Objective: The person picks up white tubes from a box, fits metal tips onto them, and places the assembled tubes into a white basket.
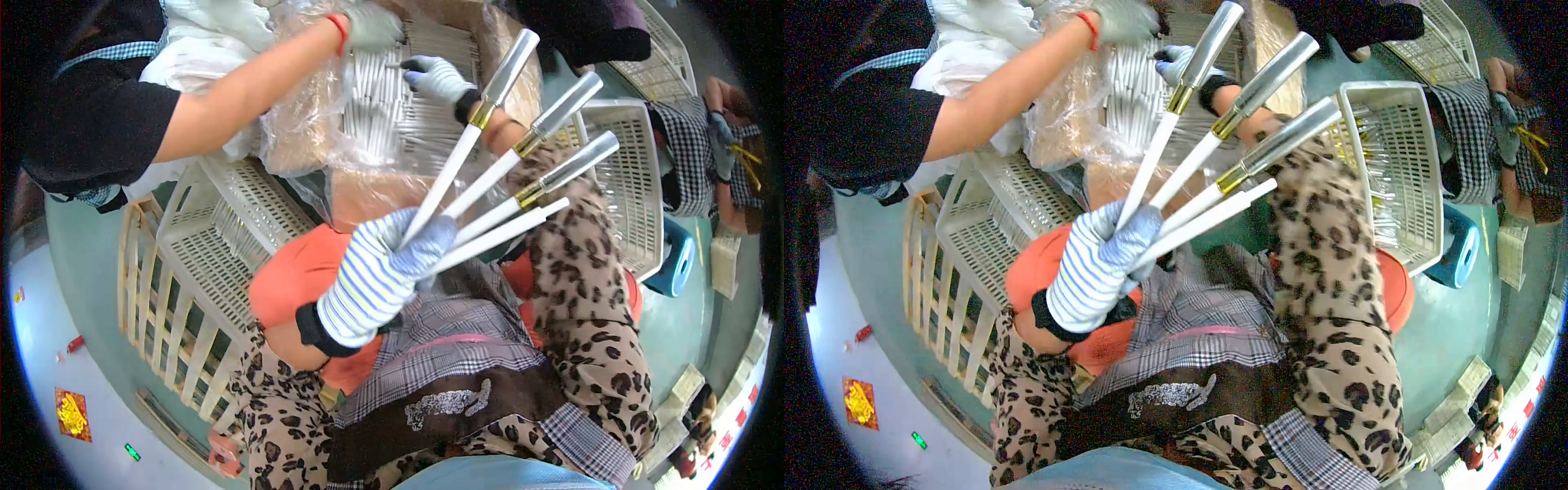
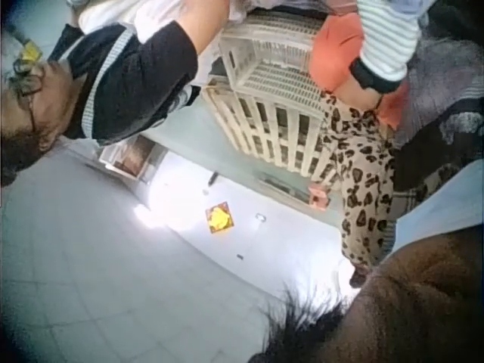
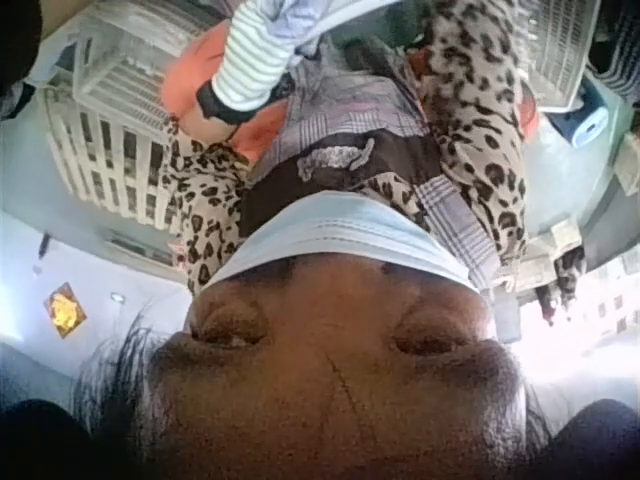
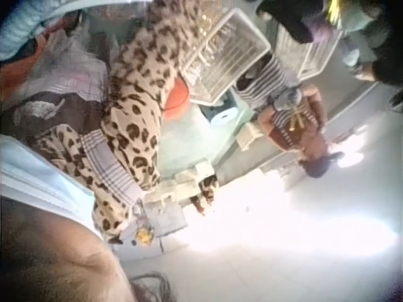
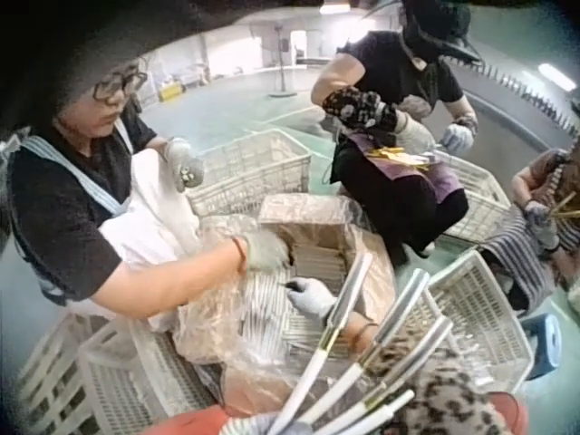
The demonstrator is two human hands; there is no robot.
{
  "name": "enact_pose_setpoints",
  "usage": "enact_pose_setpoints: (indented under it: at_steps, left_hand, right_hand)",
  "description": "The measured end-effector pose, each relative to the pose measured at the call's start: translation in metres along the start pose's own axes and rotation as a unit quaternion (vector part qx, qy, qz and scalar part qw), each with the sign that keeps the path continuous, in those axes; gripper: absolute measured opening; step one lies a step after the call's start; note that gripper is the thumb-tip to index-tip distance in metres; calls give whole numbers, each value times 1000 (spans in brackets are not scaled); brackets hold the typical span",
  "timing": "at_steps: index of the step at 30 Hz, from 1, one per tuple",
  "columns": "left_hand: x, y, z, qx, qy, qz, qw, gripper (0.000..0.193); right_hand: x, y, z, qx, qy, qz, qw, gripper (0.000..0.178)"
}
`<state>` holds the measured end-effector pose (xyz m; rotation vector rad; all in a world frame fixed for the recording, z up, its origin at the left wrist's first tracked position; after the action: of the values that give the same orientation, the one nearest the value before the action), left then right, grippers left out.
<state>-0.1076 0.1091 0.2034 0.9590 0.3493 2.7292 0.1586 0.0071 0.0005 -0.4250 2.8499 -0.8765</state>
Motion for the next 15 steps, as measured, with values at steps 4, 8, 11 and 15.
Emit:
enact_pose_setpoints:
  at_steps: [4,8,11,15]
  left_hand:
    - [7,-6,3,13,-67,19,998,32]
    - [10,-1,5,50,-86,7,995,34]
    - [14,8,11,102,-105,-30,989,35]
    - [20,20,9,155,-121,-55,979,31]
  right_hand:
    - [-16,22,6,-87,-2,70,994,26]
    - [-11,45,23,3,36,16,999,27]
    - [-9,63,19,65,49,-26,996,28]
    - [-14,75,13,104,86,-32,990,32]
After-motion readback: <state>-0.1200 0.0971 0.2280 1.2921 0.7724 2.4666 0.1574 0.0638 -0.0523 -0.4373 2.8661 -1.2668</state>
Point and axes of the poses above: each hand's wrist, its own x-axis away from the middle knuckle, its own y-axis out of the palm, z = x × y, the point moved 4 cm from there along -x, towards the middle knuckle, and after that the axes turned 2 degrees about z, right-handed, at the moved point
